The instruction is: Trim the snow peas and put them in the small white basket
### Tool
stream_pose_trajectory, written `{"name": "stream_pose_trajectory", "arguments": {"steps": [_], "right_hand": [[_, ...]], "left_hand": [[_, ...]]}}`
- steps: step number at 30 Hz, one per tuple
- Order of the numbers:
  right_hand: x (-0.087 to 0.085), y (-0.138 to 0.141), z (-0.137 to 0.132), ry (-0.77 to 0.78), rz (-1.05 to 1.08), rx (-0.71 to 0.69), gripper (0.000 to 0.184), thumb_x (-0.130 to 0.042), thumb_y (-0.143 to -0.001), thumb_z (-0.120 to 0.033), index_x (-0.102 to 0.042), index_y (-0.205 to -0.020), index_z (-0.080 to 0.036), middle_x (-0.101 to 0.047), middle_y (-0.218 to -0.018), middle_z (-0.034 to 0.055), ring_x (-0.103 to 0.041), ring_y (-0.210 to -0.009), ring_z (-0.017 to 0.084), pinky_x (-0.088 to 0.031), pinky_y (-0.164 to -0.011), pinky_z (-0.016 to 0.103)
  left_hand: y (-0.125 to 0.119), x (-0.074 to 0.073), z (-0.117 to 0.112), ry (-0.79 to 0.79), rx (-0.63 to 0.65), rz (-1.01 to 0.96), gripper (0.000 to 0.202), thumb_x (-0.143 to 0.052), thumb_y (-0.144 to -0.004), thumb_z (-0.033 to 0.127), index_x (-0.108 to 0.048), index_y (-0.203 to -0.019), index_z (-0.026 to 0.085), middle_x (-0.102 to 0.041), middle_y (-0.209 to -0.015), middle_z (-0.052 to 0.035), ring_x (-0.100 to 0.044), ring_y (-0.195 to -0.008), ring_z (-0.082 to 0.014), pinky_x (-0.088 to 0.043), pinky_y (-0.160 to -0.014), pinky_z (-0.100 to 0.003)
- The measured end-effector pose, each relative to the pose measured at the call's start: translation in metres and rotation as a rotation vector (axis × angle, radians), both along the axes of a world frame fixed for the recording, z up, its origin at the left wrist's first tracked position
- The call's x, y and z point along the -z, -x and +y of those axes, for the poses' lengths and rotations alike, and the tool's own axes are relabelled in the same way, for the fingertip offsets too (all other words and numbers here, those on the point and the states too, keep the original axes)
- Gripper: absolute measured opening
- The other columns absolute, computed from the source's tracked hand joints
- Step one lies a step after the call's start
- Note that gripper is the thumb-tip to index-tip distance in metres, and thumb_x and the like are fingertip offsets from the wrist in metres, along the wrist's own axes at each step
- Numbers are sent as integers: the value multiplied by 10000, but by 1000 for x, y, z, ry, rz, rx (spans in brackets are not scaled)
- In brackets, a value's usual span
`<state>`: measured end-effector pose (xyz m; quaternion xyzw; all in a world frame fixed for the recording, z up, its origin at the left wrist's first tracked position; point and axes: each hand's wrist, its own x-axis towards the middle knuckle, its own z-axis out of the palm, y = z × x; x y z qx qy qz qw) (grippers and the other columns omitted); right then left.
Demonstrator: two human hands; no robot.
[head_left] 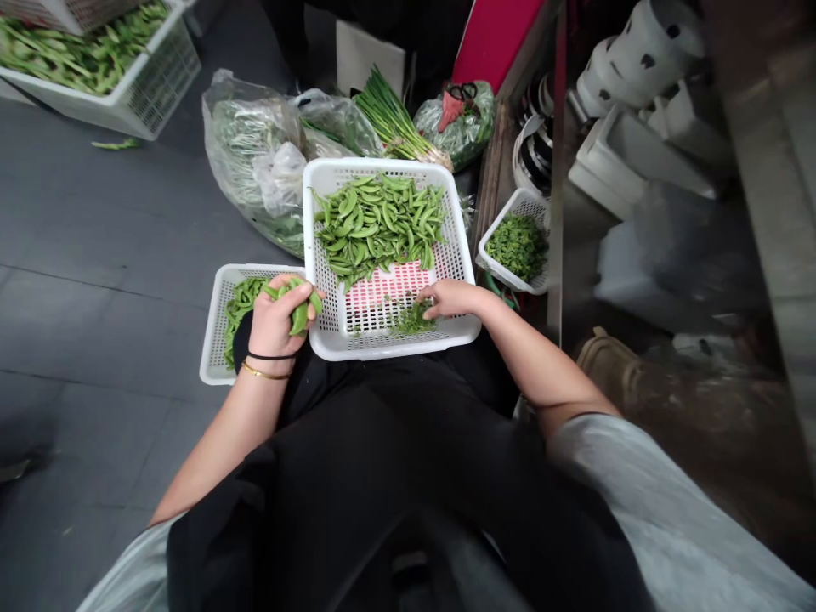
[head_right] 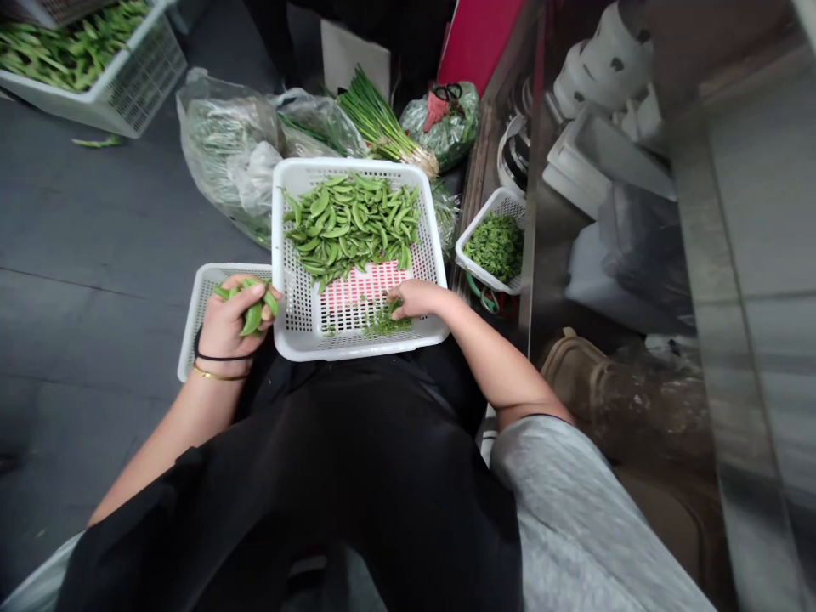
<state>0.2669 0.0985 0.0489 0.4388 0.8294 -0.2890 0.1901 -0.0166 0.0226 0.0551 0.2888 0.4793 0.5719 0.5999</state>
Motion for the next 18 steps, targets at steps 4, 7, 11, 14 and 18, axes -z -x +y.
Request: {"name": "stream_pose_trajectory", "arguments": {"steps": [4, 7, 11, 14, 18], "right_hand": [[41, 7, 9, -172, -341, 9, 313, -537, -813, -134, -665, -1099, -134, -665, -1079, 176, -626, -957, 254, -445, -771, 315], [49, 17, 11, -186, -342, -15, 301, -490, -824, -96, -667, -1063, -55, -658, -1067, 227, -620, -986, 278, -449, -803, 343], [25, 16, 10, -239, -313, -37, 297, -490, -842, -157, -664, -1068, -73, -658, -1076, 209, -617, -968, 258, -439, -775, 310], [-6, 14, 1, -246, -225, -112, 258, -503, -830, -228, -698, -976, -143, -690, -988, 137, -616, -881, 223, -407, -690, 277], [-33, 20, -20, -264, -12, -95, 204, -506, -806, -251, -696, -811, -177, -680, -783, 51, -560, -715, 152, -327, -613, 241]], "left_hand": [[5, 2, -5, 83, 211, -178, 270, -767, -600, 308, -568, -694, 152, -601, -583, -16, -433, -361, -56, -247, -273, -147], [3, 1, -11, 109, 288, -229, 320, -795, -575, 333, -596, -740, 144, -561, -547, -2, -453, -380, -60, -254, -274, -132], [-2, -5, -22, 153, 338, -141, 295, -804, -574, 283, -574, -687, 138, -576, -525, -5, -475, -365, -65, -288, -287, -138], [-17, -9, -30, 213, 423, -48, 284, -801, -583, 255, -563, -673, 129, -609, -524, -15, -484, -349, -69, -326, -308, -151], [-44, -7, -38, 263, 485, -28, 321, -804, -582, 259, -523, -660, 126, -688, -643, -60, -491, -359, -60, -342, -328, -162]]}}
